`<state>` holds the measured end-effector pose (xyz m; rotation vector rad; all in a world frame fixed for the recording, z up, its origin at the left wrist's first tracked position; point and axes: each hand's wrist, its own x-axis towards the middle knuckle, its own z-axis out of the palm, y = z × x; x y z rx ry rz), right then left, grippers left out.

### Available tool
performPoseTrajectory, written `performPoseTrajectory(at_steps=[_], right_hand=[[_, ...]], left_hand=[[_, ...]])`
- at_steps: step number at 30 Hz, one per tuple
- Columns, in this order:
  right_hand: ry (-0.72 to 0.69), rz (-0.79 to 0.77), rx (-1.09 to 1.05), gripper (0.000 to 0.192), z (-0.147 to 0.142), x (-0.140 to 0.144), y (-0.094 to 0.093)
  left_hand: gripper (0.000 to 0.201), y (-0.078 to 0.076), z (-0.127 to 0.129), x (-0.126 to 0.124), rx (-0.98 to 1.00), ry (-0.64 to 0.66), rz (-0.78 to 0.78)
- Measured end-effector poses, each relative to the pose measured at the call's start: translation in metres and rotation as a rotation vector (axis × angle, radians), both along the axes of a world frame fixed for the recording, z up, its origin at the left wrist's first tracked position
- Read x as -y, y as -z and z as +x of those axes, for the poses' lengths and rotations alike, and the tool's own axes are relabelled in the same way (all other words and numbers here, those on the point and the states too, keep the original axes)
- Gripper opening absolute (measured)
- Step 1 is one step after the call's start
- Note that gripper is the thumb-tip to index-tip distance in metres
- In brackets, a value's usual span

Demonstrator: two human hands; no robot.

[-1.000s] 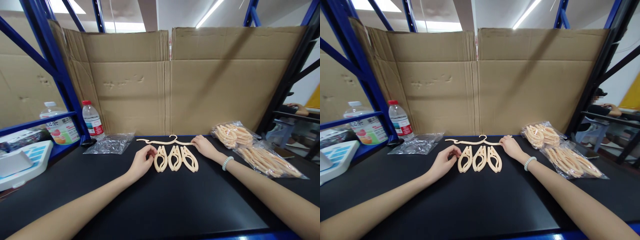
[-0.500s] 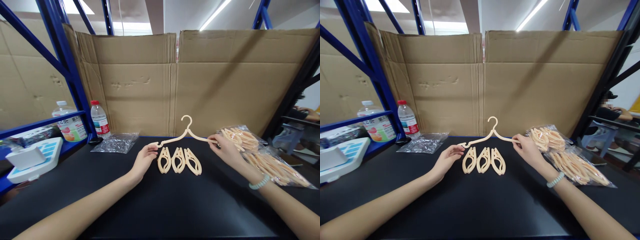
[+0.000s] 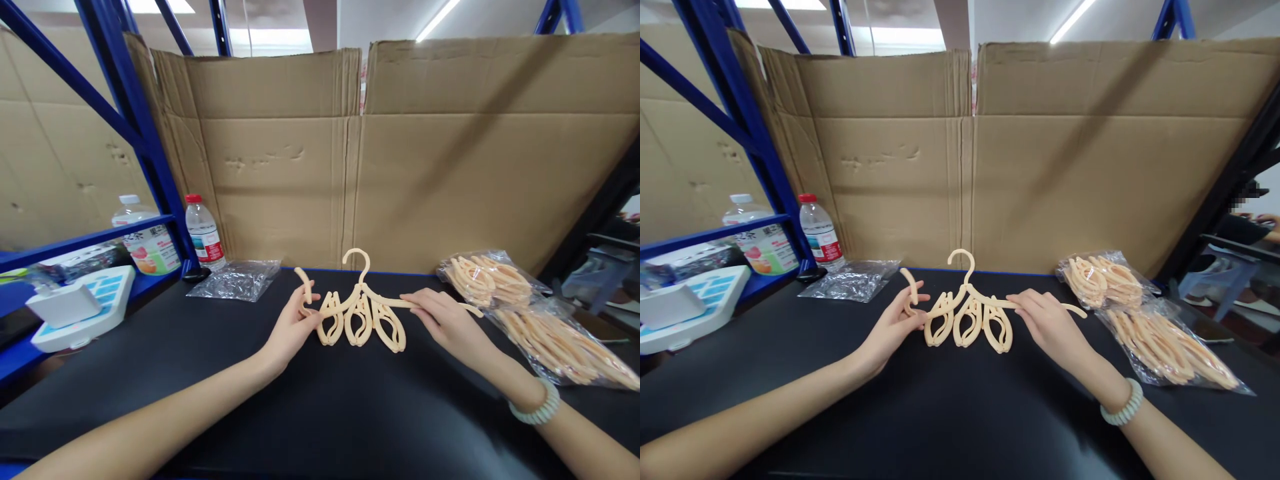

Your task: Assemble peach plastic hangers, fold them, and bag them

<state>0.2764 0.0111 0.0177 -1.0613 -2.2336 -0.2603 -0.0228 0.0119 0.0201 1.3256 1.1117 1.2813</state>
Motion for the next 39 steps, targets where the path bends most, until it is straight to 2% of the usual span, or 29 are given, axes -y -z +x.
performPoseTrajectory(at_steps=[3,5,9,14,16,18,20,25,28,32,36,39], right_hand=[[-0.032,-0.008,0.005,0.03,-0.001,0.001,-0.001],[-0.021,0.033,0.012,0.029,0.001,0.002,-0.004],[0.123,0.186,0.076,0.022,0.003,0.006,-0.011],[0.334,0.282,0.167,0.025,0.001,0.014,-0.014],[0.368,0.297,0.202,0.026,0.0,0.014,-0.014],[0.342,0.27,0.206,0.026,0.0,0.012,-0.013],[0.263,0.212,0.115,0.026,0.0,0.009,-0.012],[0.062,-0.008,-0.303,0.031,-0.003,0.002,-0.004],[0.002,-0.239,-0.529,0.039,-0.003,-0.001,0.001],[-0.05,-0.491,-0.715,0.034,-0.001,-0.003,-0.001],[-0.081,-0.631,-0.899,0.038,-0.002,-0.001,-0.006],[-0.152,-0.712,-1.06,0.039,-0.011,0.003,-0.006]], left_hand=[[0.057,0.006,-0.001,0.0,-0.1,0.086,0.127],[0.05,0.007,-0.001,0.0,-0.112,0.093,0.152],[0.039,0.007,-0.001,0.001,-0.076,0.036,0.136],[0.036,0.011,0.002,0.002,-0.062,0.001,0.141],[0.035,0.013,0.003,0.003,-0.061,0.018,0.147],[0.034,0.014,0.003,0.003,-0.062,0.023,0.147],[0.035,0.014,0.004,0.003,-0.067,0.016,0.133],[0.037,0.016,0.003,0.002,-0.067,0.011,0.122],[0.036,0.017,0.002,0.001,-0.056,0.023,0.122],[0.04,0.015,0.002,0.001,-0.026,0.001,0.108],[0.051,0.011,0.004,0.004,0.083,-0.046,0.055],[0.049,0.008,0.008,0.008,0.108,-0.001,0.027]])
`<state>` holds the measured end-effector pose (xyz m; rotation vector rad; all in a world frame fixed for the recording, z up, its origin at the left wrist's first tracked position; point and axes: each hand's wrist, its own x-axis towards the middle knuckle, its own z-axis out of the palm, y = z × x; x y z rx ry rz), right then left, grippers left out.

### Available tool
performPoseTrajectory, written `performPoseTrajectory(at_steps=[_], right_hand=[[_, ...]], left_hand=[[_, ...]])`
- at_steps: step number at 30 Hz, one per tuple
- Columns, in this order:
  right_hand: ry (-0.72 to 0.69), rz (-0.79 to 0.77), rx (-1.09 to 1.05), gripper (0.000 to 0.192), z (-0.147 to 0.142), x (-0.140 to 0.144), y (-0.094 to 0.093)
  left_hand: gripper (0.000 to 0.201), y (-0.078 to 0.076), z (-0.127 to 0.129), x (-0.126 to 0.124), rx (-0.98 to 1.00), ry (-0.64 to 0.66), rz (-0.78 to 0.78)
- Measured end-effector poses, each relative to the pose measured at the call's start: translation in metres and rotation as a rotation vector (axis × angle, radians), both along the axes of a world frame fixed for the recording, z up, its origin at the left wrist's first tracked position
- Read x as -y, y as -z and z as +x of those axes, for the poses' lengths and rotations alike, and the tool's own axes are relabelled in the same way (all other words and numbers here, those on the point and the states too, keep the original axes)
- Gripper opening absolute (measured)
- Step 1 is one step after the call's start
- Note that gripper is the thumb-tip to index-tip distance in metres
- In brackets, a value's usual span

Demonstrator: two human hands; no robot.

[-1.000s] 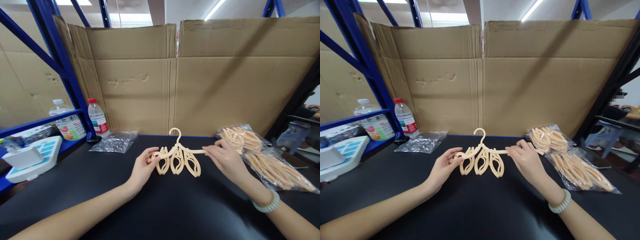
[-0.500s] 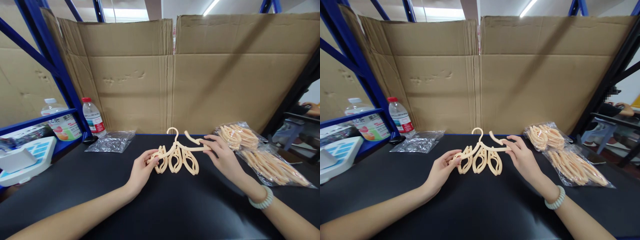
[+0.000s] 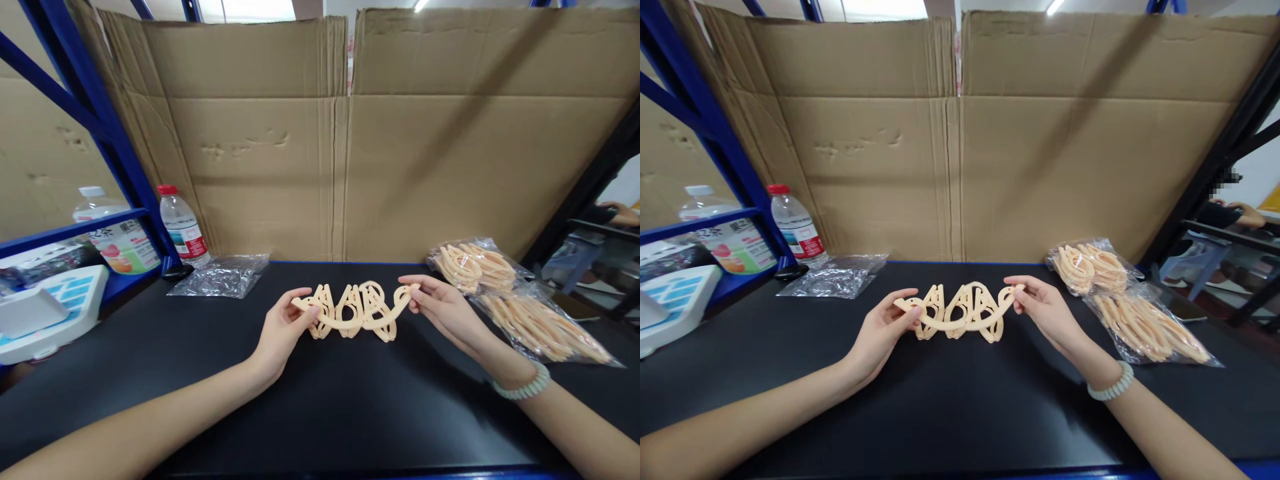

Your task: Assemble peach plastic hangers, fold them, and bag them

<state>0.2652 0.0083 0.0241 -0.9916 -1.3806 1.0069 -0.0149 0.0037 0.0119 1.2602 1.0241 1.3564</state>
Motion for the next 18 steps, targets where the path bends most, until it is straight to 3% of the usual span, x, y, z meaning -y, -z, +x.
performPoseTrajectory(at_steps=[5,10,13,18], right_hand=[[-0.125,-0.09,-0.152,0.032,-0.025,0.013,0.004],[-0.458,-0.081,0.117,0.018,-0.038,0.027,0.001],[-0.59,-0.091,0.246,0.022,-0.038,0.032,-0.003],[-0.614,-0.136,0.262,0.033,-0.038,0.033,0.0]], left_hand=[[0.029,-0.003,0.009,0.01,-0.057,0.139,0.003],[0.029,-0.001,0.011,0.016,-0.076,0.188,-0.038],[0.03,0.0,0.011,0.016,-0.072,0.177,-0.036],[0.029,0.001,0.01,0.016,-0.087,0.222,0.011]])
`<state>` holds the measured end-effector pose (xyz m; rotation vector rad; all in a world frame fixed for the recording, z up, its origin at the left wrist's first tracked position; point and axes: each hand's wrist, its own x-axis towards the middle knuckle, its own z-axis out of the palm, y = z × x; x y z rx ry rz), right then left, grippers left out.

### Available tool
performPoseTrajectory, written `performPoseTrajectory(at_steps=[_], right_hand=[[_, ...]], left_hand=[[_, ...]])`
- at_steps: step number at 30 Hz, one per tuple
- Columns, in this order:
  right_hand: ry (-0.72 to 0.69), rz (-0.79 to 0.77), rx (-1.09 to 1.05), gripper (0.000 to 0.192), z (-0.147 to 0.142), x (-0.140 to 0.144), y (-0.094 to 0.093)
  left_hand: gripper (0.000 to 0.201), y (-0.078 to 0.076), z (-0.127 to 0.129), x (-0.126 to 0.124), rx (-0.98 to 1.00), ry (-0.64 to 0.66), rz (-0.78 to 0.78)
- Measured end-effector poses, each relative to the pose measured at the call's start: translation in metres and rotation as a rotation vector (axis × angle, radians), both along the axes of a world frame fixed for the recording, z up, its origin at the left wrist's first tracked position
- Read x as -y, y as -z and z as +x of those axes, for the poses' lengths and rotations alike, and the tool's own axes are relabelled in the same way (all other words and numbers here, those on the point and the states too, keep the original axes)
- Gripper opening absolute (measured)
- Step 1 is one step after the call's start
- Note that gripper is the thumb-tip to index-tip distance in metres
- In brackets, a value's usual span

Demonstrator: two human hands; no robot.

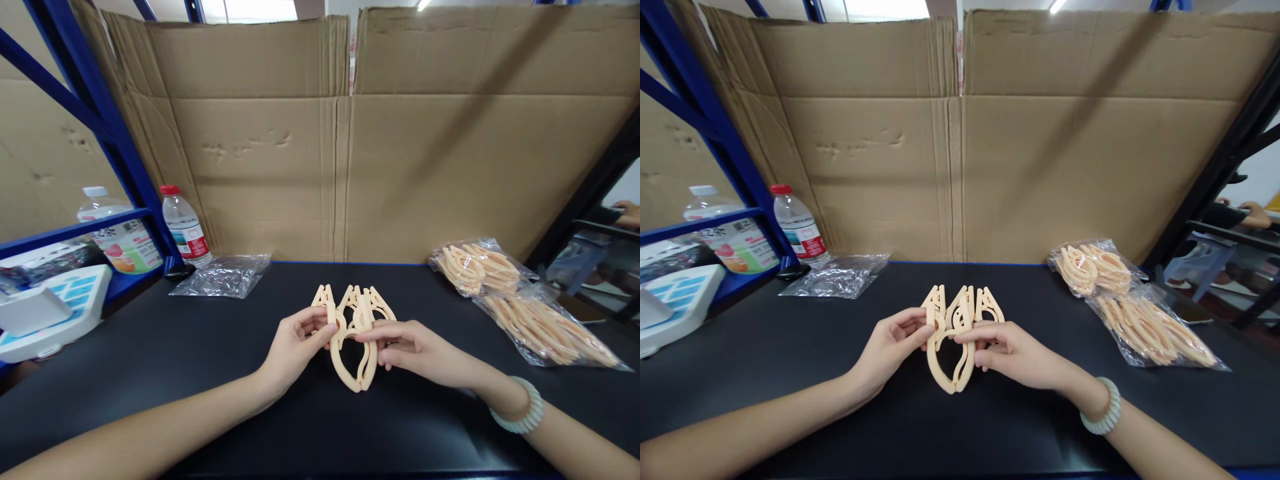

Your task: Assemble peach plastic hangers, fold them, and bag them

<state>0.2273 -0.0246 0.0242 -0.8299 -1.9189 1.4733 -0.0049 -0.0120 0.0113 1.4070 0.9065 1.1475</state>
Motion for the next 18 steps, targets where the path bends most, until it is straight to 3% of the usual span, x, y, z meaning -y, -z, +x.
performPoseTrajectory(at_steps=[6,18], right_hand=[[0.019,0.036,-0.018,0.041,-0.0025,0.0022,-0.0022],[-0.051,0.127,-0.027,0.047,-0.0038,0.009,-0.0066]], left_hand=[[0.036,0.0041,-0.0005,0.0018,-0.048,0.14,0.125],[0.032,0.0039,-0.0026,-0.0002,-0.103,0.059,0.104]])
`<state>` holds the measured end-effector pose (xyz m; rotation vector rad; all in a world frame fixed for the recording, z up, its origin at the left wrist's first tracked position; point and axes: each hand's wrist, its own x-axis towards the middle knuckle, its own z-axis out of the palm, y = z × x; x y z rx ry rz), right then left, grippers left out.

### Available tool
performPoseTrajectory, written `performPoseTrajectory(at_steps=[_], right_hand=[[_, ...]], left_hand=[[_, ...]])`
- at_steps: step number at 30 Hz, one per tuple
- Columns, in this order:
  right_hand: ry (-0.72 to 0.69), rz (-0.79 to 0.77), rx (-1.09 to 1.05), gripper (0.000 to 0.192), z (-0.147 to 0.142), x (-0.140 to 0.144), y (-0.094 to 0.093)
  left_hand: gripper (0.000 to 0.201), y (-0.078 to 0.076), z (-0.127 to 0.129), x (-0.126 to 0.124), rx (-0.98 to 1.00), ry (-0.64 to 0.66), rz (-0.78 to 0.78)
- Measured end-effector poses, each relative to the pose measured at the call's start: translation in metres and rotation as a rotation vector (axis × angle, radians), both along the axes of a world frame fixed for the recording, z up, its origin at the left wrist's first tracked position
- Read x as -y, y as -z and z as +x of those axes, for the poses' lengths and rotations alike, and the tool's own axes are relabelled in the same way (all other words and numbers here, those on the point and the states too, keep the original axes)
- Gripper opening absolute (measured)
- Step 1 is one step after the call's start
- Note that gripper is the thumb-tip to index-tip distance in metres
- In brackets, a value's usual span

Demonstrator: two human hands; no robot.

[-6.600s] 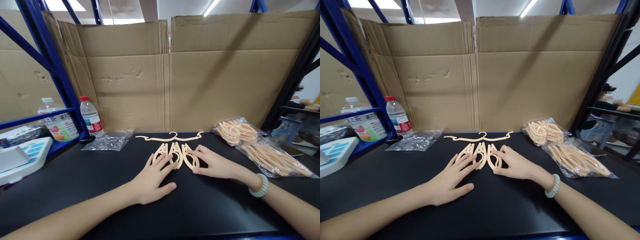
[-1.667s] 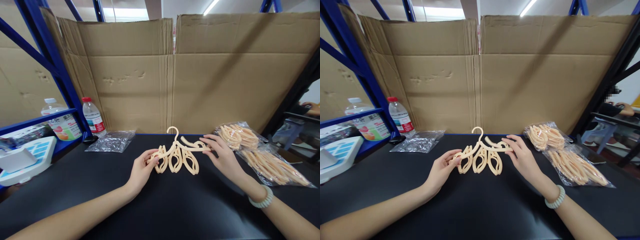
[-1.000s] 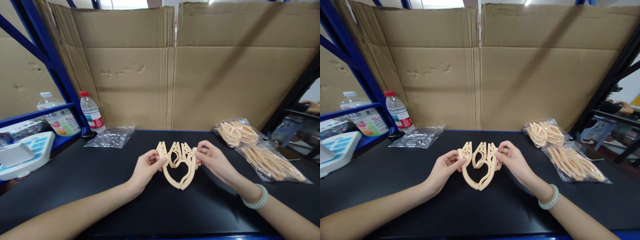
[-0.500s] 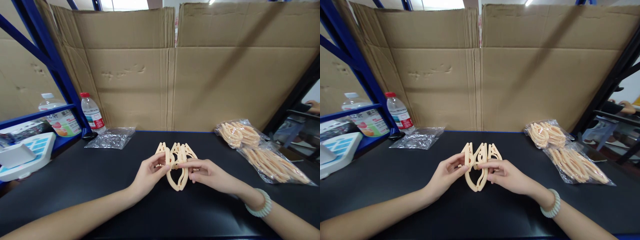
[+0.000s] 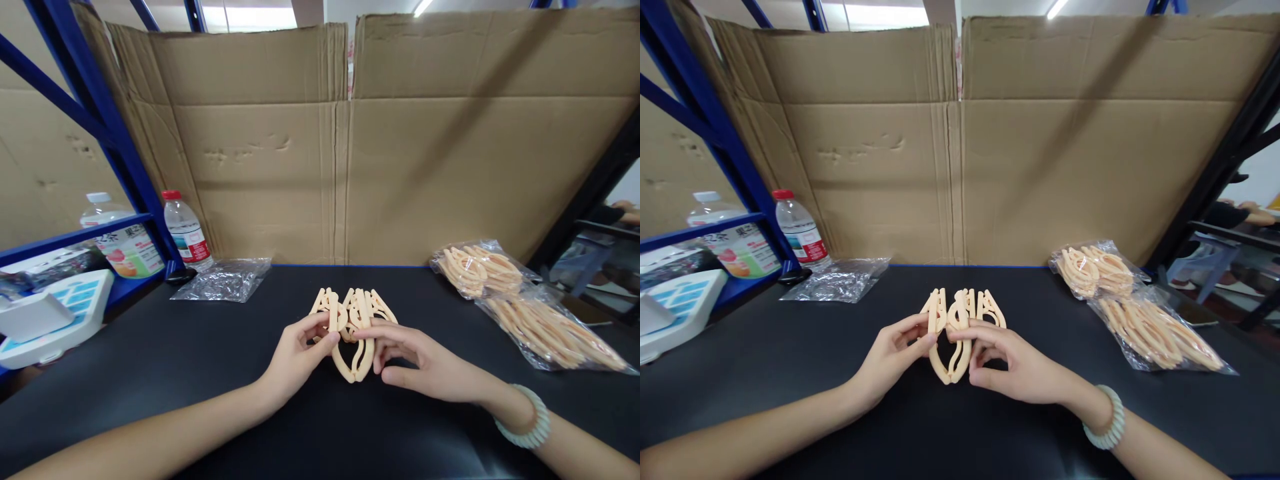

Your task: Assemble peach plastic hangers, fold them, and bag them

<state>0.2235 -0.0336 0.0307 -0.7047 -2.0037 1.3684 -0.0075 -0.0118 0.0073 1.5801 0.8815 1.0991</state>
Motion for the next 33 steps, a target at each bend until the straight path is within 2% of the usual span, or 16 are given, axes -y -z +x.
performPoseTrajectory(at_steps=[7,11,13,15,18,21,26,33], right_hand=[[-0.055,-0.022,0.04,0.038,0.001,0.0,0.001],[0.009,-0.065,-0.01,0.039,0.006,-0.005,-0.002],[0.122,-0.051,-0.015,0.039,0.015,-0.011,-0.006],[0.295,0.008,0.033,0.037,0.027,-0.019,-0.009],[0.558,0.157,0.251,0.037,0.051,-0.034,-0.008],[0.676,0.252,0.528,0.035,0.069,-0.045,0.0],[0.578,0.312,0.72,0.033,0.075,-0.047,0.006],[0.482,0.346,0.808,0.049,0.073,-0.037,-0.002]], left_hand=[[0.034,0.007,0.001,0.001,-0.042,-0.011,0.035],[0.038,0.005,-0.001,0.003,-0.057,-0.004,0.065],[0.033,0.001,-0.004,0.002,-0.133,-0.016,0.162],[0.03,-0.003,-0.006,0.001,-0.212,-0.019,0.281],[0.03,-0.006,-0.009,-0.001,-0.345,-0.012,0.468],[0.034,-0.005,-0.011,-0.001,-0.531,0.011,0.589],[0.041,0.001,-0.012,-0.001,-0.767,0.01,0.643],[0.045,0.003,-0.013,0.0,-0.883,0.041,0.635]])
